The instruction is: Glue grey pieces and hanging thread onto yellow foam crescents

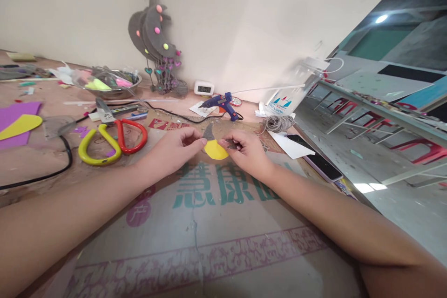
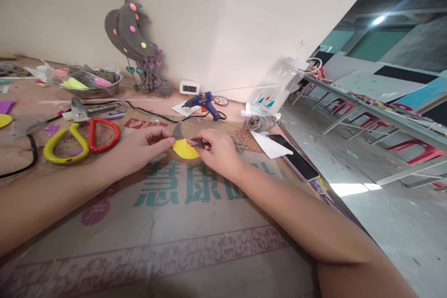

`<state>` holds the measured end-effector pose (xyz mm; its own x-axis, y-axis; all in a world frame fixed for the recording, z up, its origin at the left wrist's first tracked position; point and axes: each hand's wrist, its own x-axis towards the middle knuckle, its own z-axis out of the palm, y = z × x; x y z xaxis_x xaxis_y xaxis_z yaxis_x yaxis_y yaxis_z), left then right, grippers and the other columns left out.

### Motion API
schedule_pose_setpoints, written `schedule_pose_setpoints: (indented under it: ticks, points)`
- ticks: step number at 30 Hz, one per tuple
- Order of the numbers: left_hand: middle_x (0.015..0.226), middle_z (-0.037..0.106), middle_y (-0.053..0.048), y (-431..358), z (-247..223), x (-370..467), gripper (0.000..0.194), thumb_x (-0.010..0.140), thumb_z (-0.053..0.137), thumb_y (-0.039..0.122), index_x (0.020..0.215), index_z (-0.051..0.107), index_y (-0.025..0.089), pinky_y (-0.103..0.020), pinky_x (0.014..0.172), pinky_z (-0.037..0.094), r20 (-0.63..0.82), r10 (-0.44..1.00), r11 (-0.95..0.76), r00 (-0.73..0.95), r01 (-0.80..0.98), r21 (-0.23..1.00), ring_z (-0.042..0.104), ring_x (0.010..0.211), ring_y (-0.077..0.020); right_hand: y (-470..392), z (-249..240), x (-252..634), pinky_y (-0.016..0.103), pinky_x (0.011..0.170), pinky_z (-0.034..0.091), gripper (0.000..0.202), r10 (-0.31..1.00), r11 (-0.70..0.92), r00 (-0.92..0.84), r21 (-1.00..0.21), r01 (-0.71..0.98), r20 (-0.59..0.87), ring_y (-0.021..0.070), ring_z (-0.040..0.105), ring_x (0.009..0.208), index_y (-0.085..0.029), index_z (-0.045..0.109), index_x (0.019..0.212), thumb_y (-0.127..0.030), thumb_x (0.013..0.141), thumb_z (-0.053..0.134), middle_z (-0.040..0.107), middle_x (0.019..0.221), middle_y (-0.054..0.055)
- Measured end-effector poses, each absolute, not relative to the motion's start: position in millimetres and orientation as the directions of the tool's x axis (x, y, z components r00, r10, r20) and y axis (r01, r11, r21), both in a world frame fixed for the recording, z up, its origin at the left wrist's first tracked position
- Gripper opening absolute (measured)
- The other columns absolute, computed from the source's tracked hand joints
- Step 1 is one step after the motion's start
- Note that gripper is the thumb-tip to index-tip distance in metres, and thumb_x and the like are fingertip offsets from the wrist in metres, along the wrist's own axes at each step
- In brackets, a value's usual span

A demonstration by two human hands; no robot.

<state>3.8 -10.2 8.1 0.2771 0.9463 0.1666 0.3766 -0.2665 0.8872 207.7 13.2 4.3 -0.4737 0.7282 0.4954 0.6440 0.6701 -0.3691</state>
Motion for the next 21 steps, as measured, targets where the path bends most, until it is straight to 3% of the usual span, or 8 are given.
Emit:
schedule_pose_setpoints:
  ticks: [4, 9, 13, 17, 21]
  points:
    - [0.068, 0.054, 0.002, -11, 10, 4, 0.022, 0.076, 0.05, 0.039, 0.074, 0.057, 0.018, -0.021, 0.053, 0.034, 0.158, 0.95, -0.255, 0.268, 0.379, 0.89, 0.046, 0.061, -0.0115, 13, 5, 208, 0.021, 0.053, 0.033, 0.01, 0.722, 0.68, -0.49, -0.371, 0.632, 0.489, 0.0092, 0.046, 0.056, -0.016, 0.06, 0.076, -0.023, 0.079, 0.055, 0.058, 0.066, 0.0]
    - [0.073, 0.059, 0.0, -10, 14, 4, 0.033, 0.08, 0.046, 0.047, 0.073, 0.058, 0.017, -0.022, 0.063, 0.041, 0.173, 0.953, -0.238, 0.248, 0.262, 0.935, 0.053, 0.072, -0.0138, 13, 6, 206, 0.022, 0.053, 0.033, 0.017, 0.691, 0.716, -0.532, -0.357, 0.6, 0.489, 0.0094, 0.046, 0.055, -0.016, 0.059, 0.073, -0.029, 0.082, 0.053, 0.056, 0.063, 0.0]
    - [0.071, 0.06, -0.001, -7, 11, 3, 0.034, 0.076, 0.052, 0.05, 0.075, 0.06, 0.017, -0.022, 0.059, 0.041, 0.144, 0.964, -0.193, 0.224, 0.215, 0.957, 0.053, 0.065, -0.0124, 12, 6, 207, 0.022, 0.055, 0.033, 0.016, 0.676, 0.733, -0.584, -0.328, 0.597, 0.448, 0.0105, 0.048, 0.059, -0.017, 0.057, 0.073, -0.028, 0.082, 0.053, 0.055, 0.064, 0.0]
    - [0.064, 0.06, 0.0, -7, 10, 2, 0.034, 0.075, 0.054, 0.05, 0.068, 0.059, 0.017, -0.021, 0.054, 0.039, 0.123, 0.973, -0.175, 0.194, 0.278, 0.944, 0.051, 0.059, -0.0116, 7, 9, 208, 0.025, 0.06, 0.037, 0.02, 0.652, 0.745, -0.574, -0.275, 0.608, 0.496, 0.0133, 0.049, 0.066, -0.017, 0.052, 0.091, -0.035, 0.084, 0.049, 0.056, 0.076, 0.003]
    - [0.062, 0.061, 0.001, -6, 10, 2, 0.035, 0.074, 0.053, 0.05, 0.066, 0.059, 0.017, -0.021, 0.052, 0.038, 0.122, 0.975, -0.174, 0.184, 0.295, 0.939, 0.051, 0.056, -0.0108, 0, 15, 207, 0.032, 0.071, 0.04, 0.031, 0.548, 0.806, -0.645, -0.131, 0.577, 0.532, 0.0188, 0.049, 0.078, -0.016, 0.047, 0.105, -0.04, 0.091, 0.033, 0.053, 0.087, 0.008]
